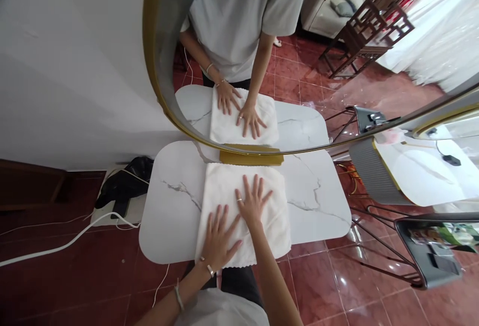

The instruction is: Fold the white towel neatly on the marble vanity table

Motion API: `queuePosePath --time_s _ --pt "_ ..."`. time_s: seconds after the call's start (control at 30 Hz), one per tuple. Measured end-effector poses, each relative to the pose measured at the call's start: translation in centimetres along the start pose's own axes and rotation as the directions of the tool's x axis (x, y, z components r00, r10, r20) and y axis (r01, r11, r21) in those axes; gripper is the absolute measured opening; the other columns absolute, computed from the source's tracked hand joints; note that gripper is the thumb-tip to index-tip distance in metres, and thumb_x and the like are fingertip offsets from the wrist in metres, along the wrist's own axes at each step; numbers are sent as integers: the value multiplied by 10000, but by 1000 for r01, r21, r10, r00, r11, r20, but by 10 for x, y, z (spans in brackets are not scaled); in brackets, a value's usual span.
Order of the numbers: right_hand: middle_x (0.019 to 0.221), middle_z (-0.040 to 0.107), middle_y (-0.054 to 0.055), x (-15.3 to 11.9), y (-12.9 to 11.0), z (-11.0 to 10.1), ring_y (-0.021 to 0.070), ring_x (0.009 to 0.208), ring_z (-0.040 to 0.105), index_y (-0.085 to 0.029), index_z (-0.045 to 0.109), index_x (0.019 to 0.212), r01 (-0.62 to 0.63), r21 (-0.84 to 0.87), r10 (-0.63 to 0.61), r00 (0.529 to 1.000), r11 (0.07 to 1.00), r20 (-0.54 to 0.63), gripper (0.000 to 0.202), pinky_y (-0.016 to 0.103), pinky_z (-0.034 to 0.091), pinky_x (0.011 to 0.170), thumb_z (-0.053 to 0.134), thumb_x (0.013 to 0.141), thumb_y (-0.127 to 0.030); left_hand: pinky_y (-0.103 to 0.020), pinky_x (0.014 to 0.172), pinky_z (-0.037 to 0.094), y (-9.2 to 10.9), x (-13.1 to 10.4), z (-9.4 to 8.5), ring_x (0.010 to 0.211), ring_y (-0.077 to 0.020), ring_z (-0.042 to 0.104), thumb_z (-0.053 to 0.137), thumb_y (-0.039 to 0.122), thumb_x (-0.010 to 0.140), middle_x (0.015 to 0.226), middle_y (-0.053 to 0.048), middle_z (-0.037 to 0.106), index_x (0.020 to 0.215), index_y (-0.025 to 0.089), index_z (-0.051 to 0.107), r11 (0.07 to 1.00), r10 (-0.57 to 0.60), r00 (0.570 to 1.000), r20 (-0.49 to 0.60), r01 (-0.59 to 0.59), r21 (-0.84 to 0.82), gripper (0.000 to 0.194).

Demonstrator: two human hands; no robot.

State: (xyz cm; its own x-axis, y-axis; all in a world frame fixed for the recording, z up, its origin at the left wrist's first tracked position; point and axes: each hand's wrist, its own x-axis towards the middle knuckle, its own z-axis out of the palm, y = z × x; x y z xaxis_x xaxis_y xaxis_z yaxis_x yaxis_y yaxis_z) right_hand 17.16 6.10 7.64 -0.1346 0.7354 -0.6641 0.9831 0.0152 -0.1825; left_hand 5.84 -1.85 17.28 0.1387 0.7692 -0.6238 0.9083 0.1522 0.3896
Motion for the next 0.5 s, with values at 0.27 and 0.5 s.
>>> queuePosePath --time_s 0.27,0.5 --pt "1548 216 112 16 150 -16 315 1425 159 -299 302 1466 -199 -45 197 979 979 -47 551 736 123 1018 302 951 -495 -599 1114 198 95 79 54 1435 -389 75 457 572 865 1566 -151 131 1478 258 282 962 210 971 114 -184 -201 711" --pt "1542 227 122 90 211 -19 328 1415 178 -285 307 1465 -236 -53 234 971 970 -43 546 750 146 999 279 955 -477 -566 1163 159 136 164 84 1442 -357 -3 531 491 845 1575 -130 100 1472 202 299 947 188 980 66 -163 -276 728"
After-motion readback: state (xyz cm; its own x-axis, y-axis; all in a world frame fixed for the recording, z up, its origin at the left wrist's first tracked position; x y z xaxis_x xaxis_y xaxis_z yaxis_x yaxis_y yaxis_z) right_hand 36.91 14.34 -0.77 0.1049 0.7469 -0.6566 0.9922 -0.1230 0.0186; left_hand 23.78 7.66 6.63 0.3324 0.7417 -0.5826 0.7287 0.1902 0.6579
